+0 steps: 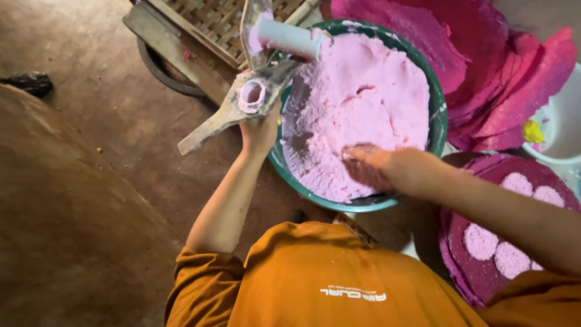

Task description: The person uses a wooden press tool and a circular mold to form and cut small pink dough circles on a purple mat.

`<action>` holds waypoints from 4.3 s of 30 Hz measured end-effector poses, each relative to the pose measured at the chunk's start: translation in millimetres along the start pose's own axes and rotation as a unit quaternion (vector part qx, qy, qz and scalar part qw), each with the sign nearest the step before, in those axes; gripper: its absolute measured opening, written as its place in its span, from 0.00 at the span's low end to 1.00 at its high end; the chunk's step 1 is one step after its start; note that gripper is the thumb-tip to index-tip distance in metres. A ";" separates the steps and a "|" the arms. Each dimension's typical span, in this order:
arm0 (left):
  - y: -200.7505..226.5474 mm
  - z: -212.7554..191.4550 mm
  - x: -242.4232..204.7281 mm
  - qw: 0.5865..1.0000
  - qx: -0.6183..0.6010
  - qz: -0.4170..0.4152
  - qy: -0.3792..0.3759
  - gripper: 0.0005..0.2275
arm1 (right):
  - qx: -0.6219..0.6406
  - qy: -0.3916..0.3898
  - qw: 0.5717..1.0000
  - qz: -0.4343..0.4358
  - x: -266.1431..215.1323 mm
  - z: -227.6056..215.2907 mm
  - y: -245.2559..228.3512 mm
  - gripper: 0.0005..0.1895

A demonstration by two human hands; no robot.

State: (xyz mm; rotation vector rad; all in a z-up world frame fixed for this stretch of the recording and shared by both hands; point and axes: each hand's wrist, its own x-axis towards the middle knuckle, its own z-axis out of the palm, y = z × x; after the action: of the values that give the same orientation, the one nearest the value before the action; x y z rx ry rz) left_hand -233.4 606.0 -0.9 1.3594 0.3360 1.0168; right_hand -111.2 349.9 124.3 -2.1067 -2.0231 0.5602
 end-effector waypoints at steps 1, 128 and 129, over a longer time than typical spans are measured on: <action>1.1 0.0 0.1 1.000 0.004 -0.010 0.001 0.20 | -0.005 -0.090 0.992 0.090 -12.0 4.1 1.6 0.35; 172.6 327.3 -268.7 0.695 -0.105 -0.207 -0.681 0.15 | -0.075 0.497 0.858 0.103 -390.2 61.6 -89.7 0.19; 170.7 331.4 -273.2 0.664 -0.200 -0.283 -0.663 0.17 | -0.044 0.498 0.857 0.126 -399.4 61.3 -88.0 0.23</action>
State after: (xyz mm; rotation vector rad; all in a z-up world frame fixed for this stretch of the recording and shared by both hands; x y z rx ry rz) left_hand -213.4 166.3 140.2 1.1303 -0.5446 -0.5494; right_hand -220.1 -47.3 161.5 -2.0353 -1.1836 -0.5421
